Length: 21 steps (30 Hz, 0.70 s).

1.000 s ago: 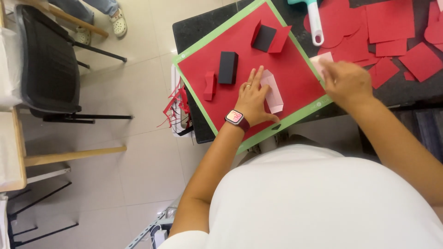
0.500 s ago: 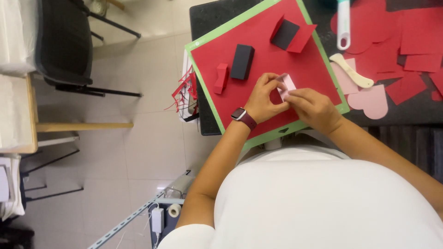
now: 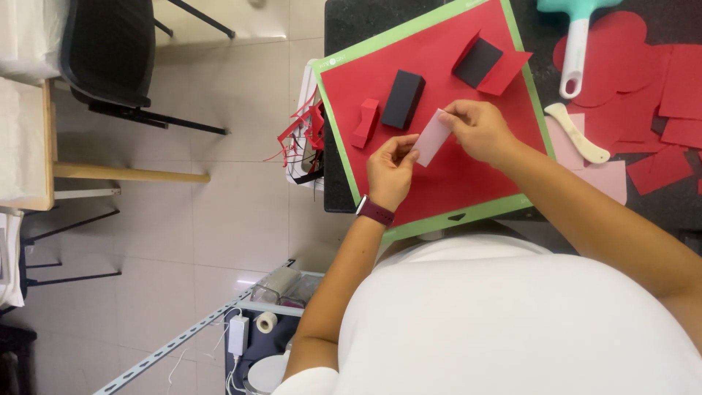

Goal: Assembling small paper boxes by folding pre-cut pieces and using a cutting machine.

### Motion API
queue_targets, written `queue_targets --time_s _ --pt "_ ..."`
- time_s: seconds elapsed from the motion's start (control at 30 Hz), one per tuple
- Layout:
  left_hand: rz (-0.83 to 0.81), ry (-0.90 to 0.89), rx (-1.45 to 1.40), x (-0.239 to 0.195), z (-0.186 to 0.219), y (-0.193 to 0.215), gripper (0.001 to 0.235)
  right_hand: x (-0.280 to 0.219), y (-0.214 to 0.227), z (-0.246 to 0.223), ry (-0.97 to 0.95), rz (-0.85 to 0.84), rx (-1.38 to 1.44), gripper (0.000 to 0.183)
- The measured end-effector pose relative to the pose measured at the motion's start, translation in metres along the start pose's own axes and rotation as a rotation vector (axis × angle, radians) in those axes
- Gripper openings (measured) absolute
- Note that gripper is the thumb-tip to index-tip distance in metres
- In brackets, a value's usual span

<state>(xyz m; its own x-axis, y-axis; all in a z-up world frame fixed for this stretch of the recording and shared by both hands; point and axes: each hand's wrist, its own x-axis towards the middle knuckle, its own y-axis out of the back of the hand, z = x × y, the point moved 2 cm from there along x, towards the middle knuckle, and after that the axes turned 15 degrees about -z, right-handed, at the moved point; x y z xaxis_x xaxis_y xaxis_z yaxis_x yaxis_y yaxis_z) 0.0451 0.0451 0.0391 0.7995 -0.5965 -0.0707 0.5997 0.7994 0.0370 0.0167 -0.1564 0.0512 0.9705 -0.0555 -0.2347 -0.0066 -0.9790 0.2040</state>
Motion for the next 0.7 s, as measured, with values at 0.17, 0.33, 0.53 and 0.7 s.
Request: queue_targets --time_s 0.17,0.33,0.53,0.7 --pt "0.059 -0.161 0.688 0.015 0.030 0.018 0.025 0.022 0.004 -0.004 -0.149 -0.097 -0.308 0.015" --pt "0.053 -0.047 0.994 0.065 0.026 0.029 0.046 0.051 0.008 0.022 -0.164 -0.012 -0.376 0.015" --pt "0.034 0.130 1.075 0.131 0.003 0.025 0.054 0.048 0.002 0.031 -0.043 0.135 -0.335 0.025" --pt "-0.077 0.264 0.836 0.173 -0.028 0.038 0.044 -0.003 -0.010 0.019 0.154 0.266 -0.215 0.046"
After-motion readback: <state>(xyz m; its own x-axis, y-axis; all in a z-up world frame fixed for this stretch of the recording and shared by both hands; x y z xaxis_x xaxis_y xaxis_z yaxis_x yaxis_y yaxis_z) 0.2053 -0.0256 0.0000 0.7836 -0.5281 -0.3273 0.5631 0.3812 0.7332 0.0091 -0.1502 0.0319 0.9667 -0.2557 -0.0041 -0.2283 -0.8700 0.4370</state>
